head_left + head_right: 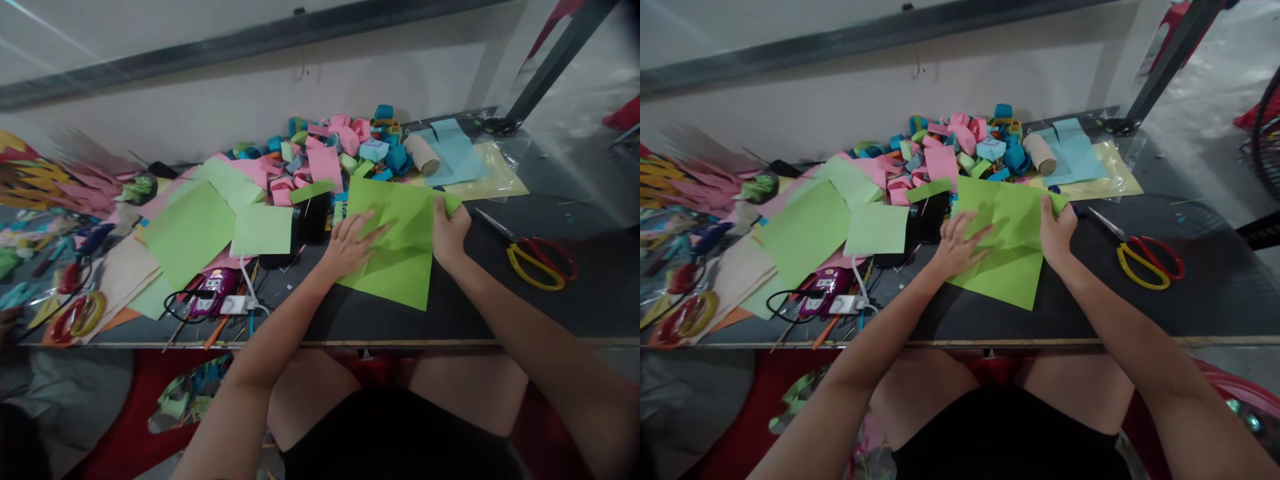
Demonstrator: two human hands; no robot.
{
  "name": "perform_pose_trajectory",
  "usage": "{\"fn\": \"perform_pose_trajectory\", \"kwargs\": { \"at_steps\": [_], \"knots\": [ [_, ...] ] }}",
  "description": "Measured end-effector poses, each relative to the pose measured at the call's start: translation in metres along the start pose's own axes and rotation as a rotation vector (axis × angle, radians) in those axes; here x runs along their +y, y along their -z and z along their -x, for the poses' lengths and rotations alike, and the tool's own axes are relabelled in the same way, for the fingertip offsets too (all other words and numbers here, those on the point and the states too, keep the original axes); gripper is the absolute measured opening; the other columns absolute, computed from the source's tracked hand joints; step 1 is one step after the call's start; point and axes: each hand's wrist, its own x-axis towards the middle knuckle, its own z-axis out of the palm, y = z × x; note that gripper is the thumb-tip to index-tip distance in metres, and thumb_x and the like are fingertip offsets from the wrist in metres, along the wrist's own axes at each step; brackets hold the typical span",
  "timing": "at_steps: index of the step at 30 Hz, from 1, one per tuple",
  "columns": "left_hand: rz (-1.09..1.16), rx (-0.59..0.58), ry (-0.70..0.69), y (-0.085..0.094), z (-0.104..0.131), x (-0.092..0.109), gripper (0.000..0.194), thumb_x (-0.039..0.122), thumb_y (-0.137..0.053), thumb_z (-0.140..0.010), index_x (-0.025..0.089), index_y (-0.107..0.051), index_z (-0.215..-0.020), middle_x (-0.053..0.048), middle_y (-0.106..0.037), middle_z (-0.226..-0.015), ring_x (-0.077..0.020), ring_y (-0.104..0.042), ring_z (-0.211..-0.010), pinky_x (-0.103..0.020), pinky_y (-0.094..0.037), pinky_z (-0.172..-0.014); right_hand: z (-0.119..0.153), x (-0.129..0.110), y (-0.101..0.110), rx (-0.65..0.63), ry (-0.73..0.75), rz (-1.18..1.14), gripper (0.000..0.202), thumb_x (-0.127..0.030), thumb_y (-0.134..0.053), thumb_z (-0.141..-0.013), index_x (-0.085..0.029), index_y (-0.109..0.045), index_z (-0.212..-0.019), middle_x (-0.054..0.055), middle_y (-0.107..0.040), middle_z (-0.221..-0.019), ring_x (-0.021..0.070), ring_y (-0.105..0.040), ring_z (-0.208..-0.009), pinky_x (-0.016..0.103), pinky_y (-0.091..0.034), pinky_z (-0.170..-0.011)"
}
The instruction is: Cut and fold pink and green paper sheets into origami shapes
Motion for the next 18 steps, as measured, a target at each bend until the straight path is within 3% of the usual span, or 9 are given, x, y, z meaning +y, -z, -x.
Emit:
{"fn": "perform_pose_trajectory", "kwargs": {
  "at_steps": [3, 5, 6, 8, 10, 11, 13, 15, 18],
  "knots": [
    [0.06, -0.189, -0.093, 0.003, -0.003, 0.017, 0.033, 0.02, -0.054, -0.095, 0.024, -0.067, -0.125, -0.01, -0.062, -0.142, -0.0278, -0.057, -0.133, -0.046, -0.043, -0.112, 0.004, -0.001, -0.001, 0.018, 0.009, 0.084, 0.057, -0.077, -0.053, -0.085, -0.023, -0.063, -0.077, 0.007, -0.066, -0.073, 0.0268, -0.066, -0.075, 0.041, -0.051, -0.075],
    [0.127, -0.187, 0.0, 0.002, -0.005, 0.022, 0.027, 0.017, -0.051, -0.093, 0.021, -0.07, -0.112, -0.01, -0.072, -0.121, -0.0246, -0.066, -0.114, -0.042, -0.05, -0.1, 0.008, -0.002, -0.002, 0.013, 0.035, 0.145, 0.056, -0.074, -0.048, -0.09, -0.022, -0.064, -0.076, 0.006, -0.065, -0.07, 0.0266, -0.066, -0.075, 0.04, -0.05, -0.076],
    [0.153, -0.113, 0.091, 0.001, -0.006, 0.022, 0.023, 0.019, -0.052, -0.093, 0.02, -0.07, -0.107, -0.01, -0.073, -0.113, -0.0243, -0.067, -0.107, -0.041, -0.051, -0.097, 0.01, -0.003, -0.002, 0.001, 0.055, 0.157, 0.055, -0.073, -0.046, -0.091, -0.022, -0.064, -0.077, 0.006, -0.064, -0.07, 0.026, -0.065, -0.074, 0.04, -0.05, -0.076],
    [0.184, 0.155, 0.315, -0.002, -0.009, 0.017, 0.021, 0.03, -0.055, -0.095, 0.019, -0.067, -0.108, -0.013, -0.071, -0.11, -0.0259, -0.064, -0.107, -0.043, -0.049, -0.097, 0.013, -0.005, -0.004, -0.038, 0.105, 0.161, 0.054, -0.072, -0.045, -0.093, -0.023, -0.063, -0.077, 0.004, -0.063, -0.069, 0.0244, -0.064, -0.073, 0.038, -0.05, -0.075],
    [0.202, 0.44, 0.521, -0.004, -0.012, 0.007, 0.037, 0.048, -0.06, -0.095, 0.018, -0.062, -0.117, -0.016, -0.066, -0.119, -0.0285, -0.059, -0.115, -0.046, -0.045, -0.101, 0.014, -0.008, -0.005, -0.073, 0.15, 0.166, 0.054, -0.072, -0.043, -0.094, -0.024, -0.06, -0.075, 0.003, -0.06, -0.067, 0.0228, -0.062, -0.069, 0.037, -0.05, -0.074],
    [0.226, 0.523, 0.599, -0.006, -0.013, 0.002, 0.045, 0.057, -0.061, -0.093, 0.018, -0.061, -0.116, -0.016, -0.065, -0.117, -0.0285, -0.059, -0.113, -0.045, -0.045, -0.099, 0.014, -0.009, -0.006, -0.086, 0.167, 0.169, 0.054, -0.072, -0.042, -0.094, -0.025, -0.059, -0.074, 0.003, -0.059, -0.066, 0.0222, -0.061, -0.067, 0.037, -0.049, -0.073],
    [0.32, 0.551, 0.705, -0.01, -0.014, -0.007, 0.053, 0.072, -0.054, -0.092, 0.02, -0.061, -0.096, -0.01, -0.065, -0.092, -0.0236, -0.06, -0.089, -0.038, -0.047, -0.082, 0.014, -0.009, -0.007, -0.096, 0.187, 0.181, 0.055, -0.073, -0.041, -0.094, -0.025, -0.056, -0.072, 0.002, -0.057, -0.064, 0.0217, -0.059, -0.065, 0.037, -0.049, -0.072],
    [0.426, 0.505, 0.737, -0.013, -0.014, -0.01, 0.063, 0.081, -0.043, -0.091, 0.022, -0.05, -0.07, -0.001, -0.049, -0.063, -0.0163, -0.046, -0.062, -0.032, -0.037, -0.063, 0.013, -0.009, -0.007, -0.084, 0.191, 0.203, 0.057, -0.074, -0.039, -0.095, -0.025, -0.054, -0.07, 0.002, -0.055, -0.062, 0.0221, -0.059, -0.064, 0.037, -0.048, -0.072],
    [0.482, 0.513, 0.707, -0.014, -0.014, -0.009, 0.071, 0.086, -0.038, -0.088, 0.023, -0.033, -0.057, 0.004, -0.028, -0.052, -0.0125, -0.026, -0.052, -0.032, -0.021, -0.055, 0.012, -0.006, -0.007, -0.076, 0.189, 0.238, 0.058, -0.075, -0.037, -0.095, -0.026, -0.052, -0.068, 0.002, -0.053, -0.06, 0.023, -0.06, -0.063, 0.038, -0.049, -0.071]
  ]
}}
